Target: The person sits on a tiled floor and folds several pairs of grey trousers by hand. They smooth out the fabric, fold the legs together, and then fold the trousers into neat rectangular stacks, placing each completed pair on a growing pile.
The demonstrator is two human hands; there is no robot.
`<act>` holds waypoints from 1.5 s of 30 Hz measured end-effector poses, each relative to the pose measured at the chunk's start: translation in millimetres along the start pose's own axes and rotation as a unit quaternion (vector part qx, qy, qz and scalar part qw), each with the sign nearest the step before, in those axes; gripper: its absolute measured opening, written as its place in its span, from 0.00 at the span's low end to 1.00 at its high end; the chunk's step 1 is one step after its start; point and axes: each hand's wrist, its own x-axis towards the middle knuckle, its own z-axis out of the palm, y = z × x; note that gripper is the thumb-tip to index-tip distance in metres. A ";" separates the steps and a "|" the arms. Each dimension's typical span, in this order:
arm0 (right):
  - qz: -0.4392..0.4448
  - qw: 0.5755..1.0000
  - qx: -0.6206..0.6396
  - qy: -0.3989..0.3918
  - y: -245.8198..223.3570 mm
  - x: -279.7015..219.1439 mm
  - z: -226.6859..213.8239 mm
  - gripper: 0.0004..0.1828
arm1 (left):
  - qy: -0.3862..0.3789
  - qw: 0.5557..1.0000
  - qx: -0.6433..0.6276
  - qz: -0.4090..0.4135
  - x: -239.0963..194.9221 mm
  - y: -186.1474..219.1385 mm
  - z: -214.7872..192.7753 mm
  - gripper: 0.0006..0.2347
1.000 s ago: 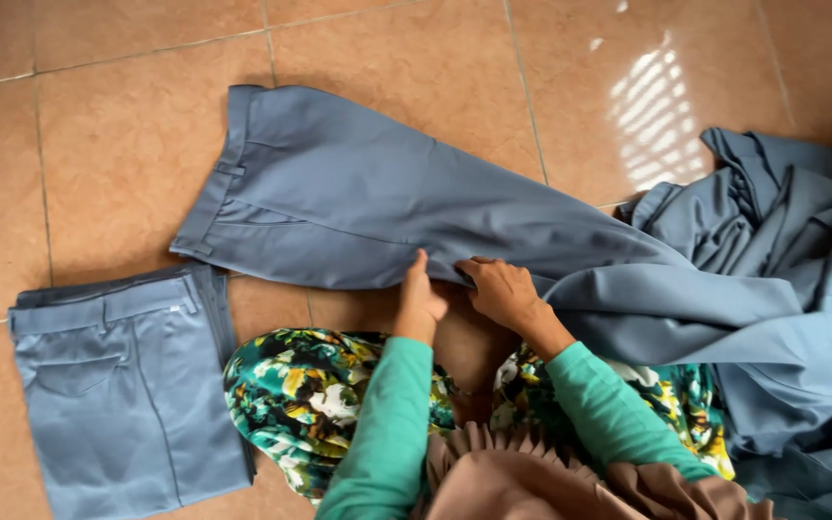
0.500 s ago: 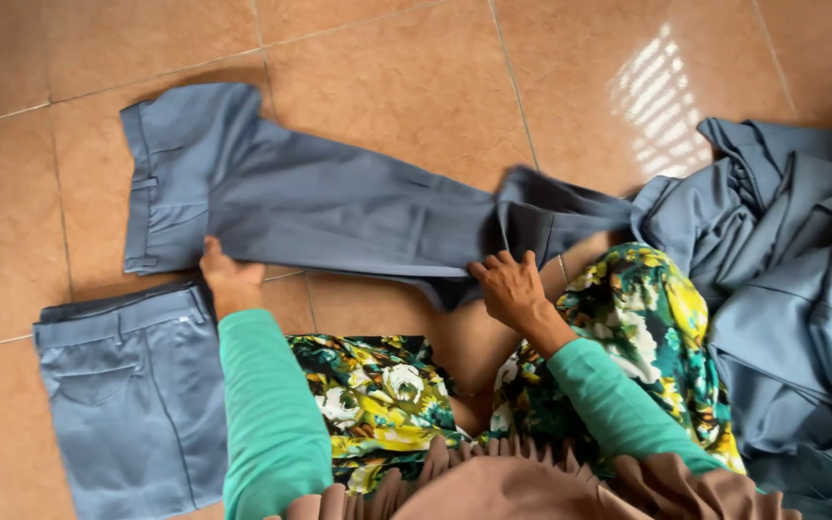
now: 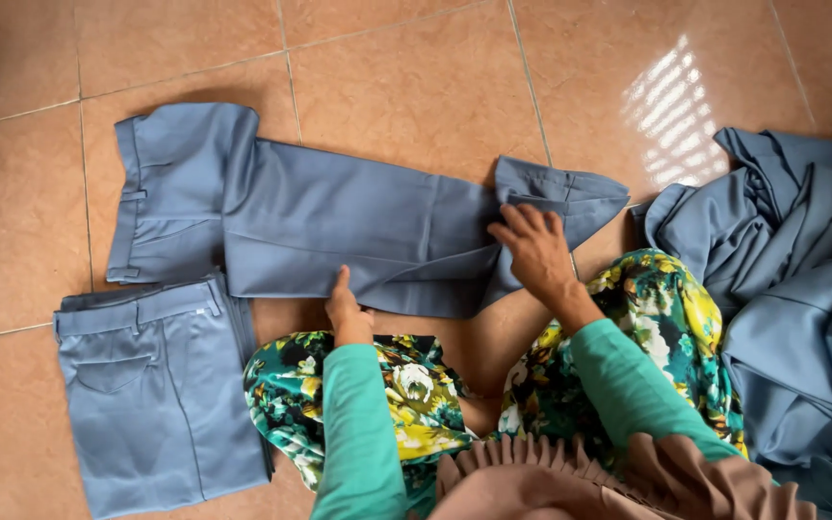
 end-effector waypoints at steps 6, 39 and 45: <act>0.196 0.962 0.108 -0.154 62.4 11.8 40.6 0.45 | -0.135 0.989 -0.018 -0.055 2.1 -21.6 7.3 0.35; 0.265 0.903 0.314 -0.130 152.3 20.8 118.8 0.23 | -0.035 0.996 -0.081 -0.006 -42.1 -3.1 13.6 0.37; 0.182 0.885 0.358 -0.235 120.2 -18.9 -59.6 0.15 | -0.025 0.996 -0.090 -0.004 23.5 -23.2 2.3 0.39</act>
